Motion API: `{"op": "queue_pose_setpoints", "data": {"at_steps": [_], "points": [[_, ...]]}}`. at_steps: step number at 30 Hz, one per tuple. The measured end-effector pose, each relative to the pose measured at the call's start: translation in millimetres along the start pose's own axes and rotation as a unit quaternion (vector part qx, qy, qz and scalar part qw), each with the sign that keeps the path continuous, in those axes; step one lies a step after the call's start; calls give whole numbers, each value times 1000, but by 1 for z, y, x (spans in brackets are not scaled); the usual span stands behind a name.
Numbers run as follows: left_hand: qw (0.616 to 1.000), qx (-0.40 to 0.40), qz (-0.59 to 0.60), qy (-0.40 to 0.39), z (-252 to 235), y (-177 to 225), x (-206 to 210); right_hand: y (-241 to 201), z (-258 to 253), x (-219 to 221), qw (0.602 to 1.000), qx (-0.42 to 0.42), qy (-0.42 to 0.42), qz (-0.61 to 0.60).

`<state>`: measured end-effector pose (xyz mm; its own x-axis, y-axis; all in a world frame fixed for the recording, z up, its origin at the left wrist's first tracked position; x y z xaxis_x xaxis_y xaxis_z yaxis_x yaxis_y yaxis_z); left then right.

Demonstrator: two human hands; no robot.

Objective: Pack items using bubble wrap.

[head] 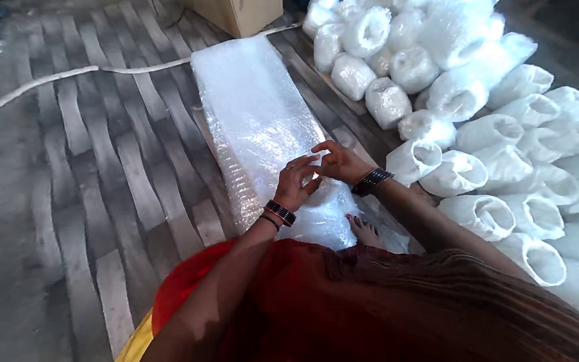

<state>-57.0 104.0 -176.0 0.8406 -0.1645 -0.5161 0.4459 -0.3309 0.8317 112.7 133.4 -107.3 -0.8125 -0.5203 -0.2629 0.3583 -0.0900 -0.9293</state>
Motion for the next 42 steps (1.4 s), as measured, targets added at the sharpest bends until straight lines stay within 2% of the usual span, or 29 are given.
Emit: {"op": "queue_pose_setpoints", "data": {"at_steps": [3, 6, 11, 19, 22, 24, 28, 30, 35, 39, 42], "points": [[1000, -12, -5, -15, 2, 7, -3, 7, -6, 4, 997, 0, 25, 69], [1000, 12, -10, -2, -1, -3, 1, 6, -5, 9, 985, -5, 58, 161], [1000, 25, 0, 9, -1, -9, 4, 10, -4, 13, 973, -1, 101, 208], [998, 58, 17, -3, -2, -13, 2, 19, -5, 9, 978, 38, 116, 171], [998, 34, 43, -10, 6, -7, -1, 21, -7, 8, 981, 37, 105, 161], [998, 42, 38, 21, 3, -13, 3, 27, -10, 6, 985, 24, 93, 142], [997, 41, 48, 35, 0, -17, 4, 36, -12, -4, 999, 25, 27, 35], [998, 37, 50, 26, 0, -18, 2, 35, -11, -12, 998, 56, 4, -27], [998, 33, 46, 25, 2, -20, -3, 63, -15, -20, 994, 99, 41, 8], [998, 31, 53, 28, 0, -22, -5, 67, -13, -12, 991, 63, 82, -83], [997, 41, 52, 38, 0, -22, -3, 64, -8, -10, 987, 60, 108, -105]]}}
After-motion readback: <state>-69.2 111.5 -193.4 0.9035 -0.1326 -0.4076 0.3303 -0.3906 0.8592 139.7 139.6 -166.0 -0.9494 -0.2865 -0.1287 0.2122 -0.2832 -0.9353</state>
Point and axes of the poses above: each hand's wrist, its own z-axis away from the middle knuckle, its own x-axis out of the palm, y = z × x, the point moved 1 cm from there along -z, towards the middle knuckle, and after that the axes turned 2 degrees about -z, right-handed, at the moved point
